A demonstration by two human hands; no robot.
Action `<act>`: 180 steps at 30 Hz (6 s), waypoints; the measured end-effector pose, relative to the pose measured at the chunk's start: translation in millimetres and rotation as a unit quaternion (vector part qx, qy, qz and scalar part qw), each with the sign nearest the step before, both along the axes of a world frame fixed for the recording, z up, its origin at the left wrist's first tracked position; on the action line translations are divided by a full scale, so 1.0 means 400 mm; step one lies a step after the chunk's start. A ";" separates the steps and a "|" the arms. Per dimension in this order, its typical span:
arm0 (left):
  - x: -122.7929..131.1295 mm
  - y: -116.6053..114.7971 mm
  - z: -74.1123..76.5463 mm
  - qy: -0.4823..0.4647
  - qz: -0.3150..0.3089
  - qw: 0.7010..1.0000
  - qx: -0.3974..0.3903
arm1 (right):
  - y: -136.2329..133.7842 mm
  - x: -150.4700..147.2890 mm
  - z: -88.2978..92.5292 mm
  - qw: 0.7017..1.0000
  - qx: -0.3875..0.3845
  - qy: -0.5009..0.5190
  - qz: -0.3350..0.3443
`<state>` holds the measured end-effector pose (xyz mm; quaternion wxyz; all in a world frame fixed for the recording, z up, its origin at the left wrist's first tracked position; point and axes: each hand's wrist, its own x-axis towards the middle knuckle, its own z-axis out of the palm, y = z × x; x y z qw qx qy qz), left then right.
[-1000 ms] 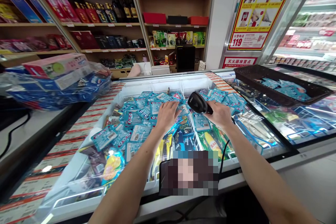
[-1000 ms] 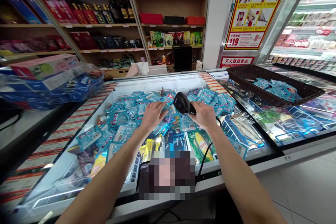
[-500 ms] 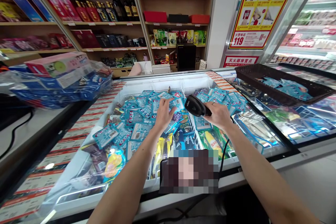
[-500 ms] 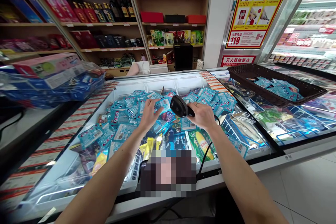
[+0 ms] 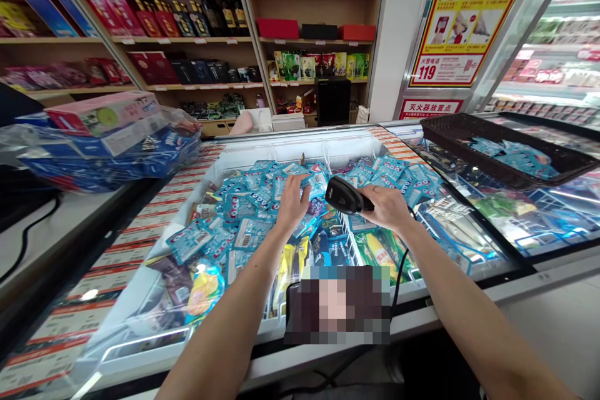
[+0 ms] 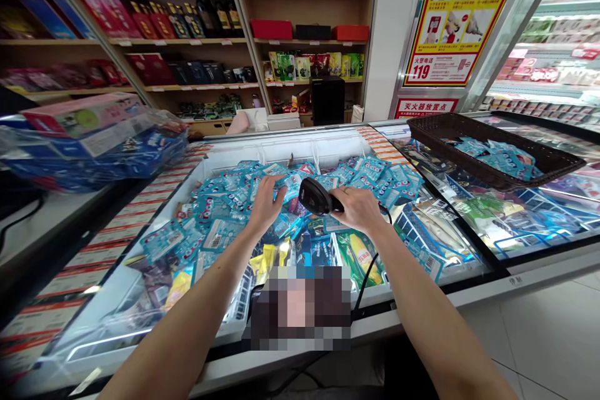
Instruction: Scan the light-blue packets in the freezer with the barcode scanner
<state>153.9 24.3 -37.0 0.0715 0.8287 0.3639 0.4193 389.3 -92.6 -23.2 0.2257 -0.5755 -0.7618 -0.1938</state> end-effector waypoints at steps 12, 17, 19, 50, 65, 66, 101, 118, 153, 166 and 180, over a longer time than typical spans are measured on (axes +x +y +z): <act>0.004 -0.004 0.002 0.015 0.009 1.000 0.007 | -0.001 -0.001 0.002 1.000 -0.010 -0.006 0.003; 0.005 -0.006 0.003 0.022 0.015 1.000 0.005 | 0.001 0.000 0.000 1.000 -0.014 -0.009 0.001; 0.005 -0.007 0.003 0.024 0.016 1.000 0.006 | 0.001 0.000 -0.001 1.000 -0.017 -0.009 0.000; 0.031 -0.049 0.034 0.228 -0.035 0.970 0.071 | 0.008 0.025 0.011 0.977 0.064 0.076 -0.188; 0.056 -0.079 0.036 0.206 -0.141 0.968 0.005 | 0.005 0.010 0.011 0.981 0.043 0.062 -0.176; 0.056 -0.076 0.031 0.195 -0.120 0.973 0.001 | 0.005 0.009 0.012 0.982 0.042 0.062 -0.173; 0.022 0.027 -0.026 -0.294 -0.099 0.902 -0.300 | 0.003 -0.004 0.002 0.998 -0.014 0.022 -0.052; 0.024 0.030 -0.031 -0.267 -0.101 0.912 -0.293 | 0.009 0.000 -0.004 0.999 -0.005 0.015 -0.042; 0.000 -0.040 0.030 0.095 0.056 0.991 0.071 | 0.004 0.007 0.021 0.983 0.006 0.064 -0.170; 0.028 -0.041 0.009 0.138 -0.038 0.988 0.055 | 0.013 0.022 0.014 0.971 0.008 0.074 -0.226; 0.071 -0.059 0.010 0.184 -0.106 0.977 0.005 | 0.019 0.009 0.010 0.976 -0.013 0.055 -0.212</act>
